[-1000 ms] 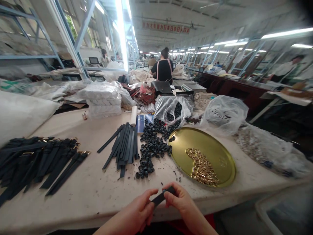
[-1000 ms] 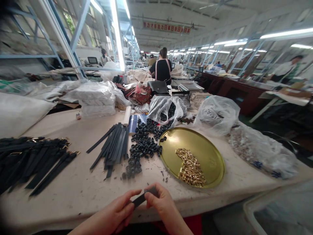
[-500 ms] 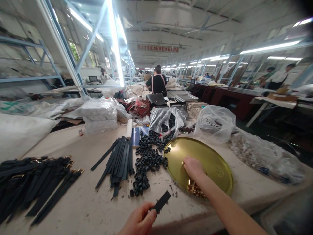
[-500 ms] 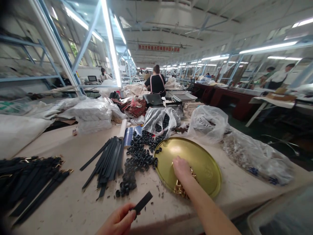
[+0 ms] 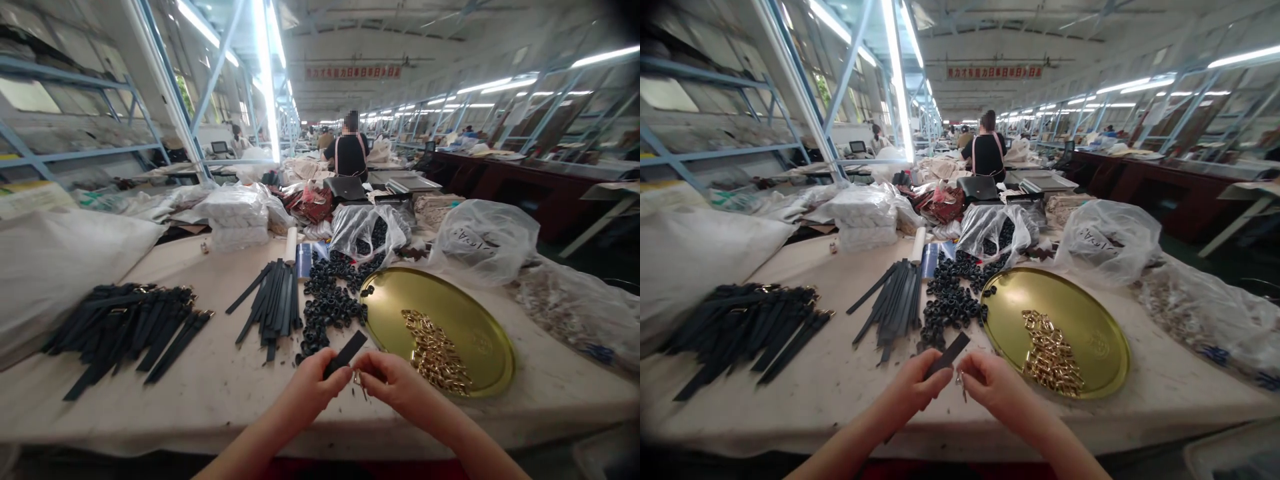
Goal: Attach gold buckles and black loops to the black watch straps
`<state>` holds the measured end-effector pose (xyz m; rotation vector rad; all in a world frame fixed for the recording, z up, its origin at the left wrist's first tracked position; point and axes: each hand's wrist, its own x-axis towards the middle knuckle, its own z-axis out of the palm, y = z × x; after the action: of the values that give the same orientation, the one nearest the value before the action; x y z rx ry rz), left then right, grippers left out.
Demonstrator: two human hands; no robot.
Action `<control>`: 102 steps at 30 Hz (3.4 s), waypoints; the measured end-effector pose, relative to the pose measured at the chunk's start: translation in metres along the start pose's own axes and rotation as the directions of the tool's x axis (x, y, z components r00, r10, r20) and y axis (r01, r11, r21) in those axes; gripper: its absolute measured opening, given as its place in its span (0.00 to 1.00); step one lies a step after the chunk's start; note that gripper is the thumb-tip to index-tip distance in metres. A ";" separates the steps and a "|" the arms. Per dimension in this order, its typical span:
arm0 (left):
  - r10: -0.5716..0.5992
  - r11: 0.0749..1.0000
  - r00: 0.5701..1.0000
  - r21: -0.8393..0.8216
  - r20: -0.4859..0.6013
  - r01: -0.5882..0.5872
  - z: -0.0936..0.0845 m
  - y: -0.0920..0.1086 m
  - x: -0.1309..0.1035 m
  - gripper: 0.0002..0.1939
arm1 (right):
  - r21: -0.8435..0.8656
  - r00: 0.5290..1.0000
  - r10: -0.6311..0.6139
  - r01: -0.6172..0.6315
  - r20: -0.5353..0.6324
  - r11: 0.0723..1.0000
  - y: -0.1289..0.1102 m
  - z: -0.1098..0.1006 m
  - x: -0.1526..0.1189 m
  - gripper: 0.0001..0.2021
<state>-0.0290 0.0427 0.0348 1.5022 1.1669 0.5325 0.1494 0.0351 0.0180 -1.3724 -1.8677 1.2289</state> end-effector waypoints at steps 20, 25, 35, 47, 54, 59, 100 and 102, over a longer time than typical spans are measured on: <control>-0.028 0.993 0.998 0.113 -0.056 0.035 0.011 -0.034 -0.007 0.11 | 0.637 0.973 0.176 -0.043 -0.147 0.770 0.027 0.057 -0.009 0.12; -0.087 0.995 0.996 0.041 0.031 0.086 0.002 -0.045 -0.020 0.18 | 0.912 0.875 0.454 -0.039 -0.166 0.409 0.020 0.057 -0.010 0.13; -0.028 0.997 0.997 0.072 0.069 0.023 0.010 -0.035 -0.029 0.09 | 0.906 0.874 0.442 -0.004 -0.202 0.422 0.011 0.098 -0.019 0.13; -0.209 0.940 0.964 -0.236 0.167 0.245 0.013 -0.053 -0.029 0.11 | 0.852 0.905 0.413 -0.134 -0.104 0.507 0.005 0.092 -0.025 0.15; -0.204 0.926 0.961 -0.283 0.187 0.251 0.011 -0.050 -0.030 0.13 | 0.902 0.909 0.413 -0.141 -0.045 0.407 0.003 0.091 -0.025 0.14; -0.236 0.915 0.954 -0.288 0.186 0.282 0.012 -0.049 -0.030 0.16 | 0.887 0.912 0.407 -0.144 -0.053 0.438 0.002 0.091 -0.026 0.14; -0.155 0.985 0.987 -0.083 -0.031 0.152 0.027 -0.054 -0.032 0.09 | 0.427 0.917 0.303 -0.173 -0.259 0.887 0.016 0.081 -0.022 0.07; -0.151 0.988 0.987 -0.044 -0.052 0.149 0.027 -0.052 -0.033 0.08 | 0.296 0.907 0.267 -0.171 -0.325 0.940 0.014 0.081 -0.024 0.06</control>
<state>-0.0396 -0.0036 -0.0128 1.3603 1.2935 0.4952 0.0991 -0.0151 -0.0292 -1.5680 -1.2768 1.1817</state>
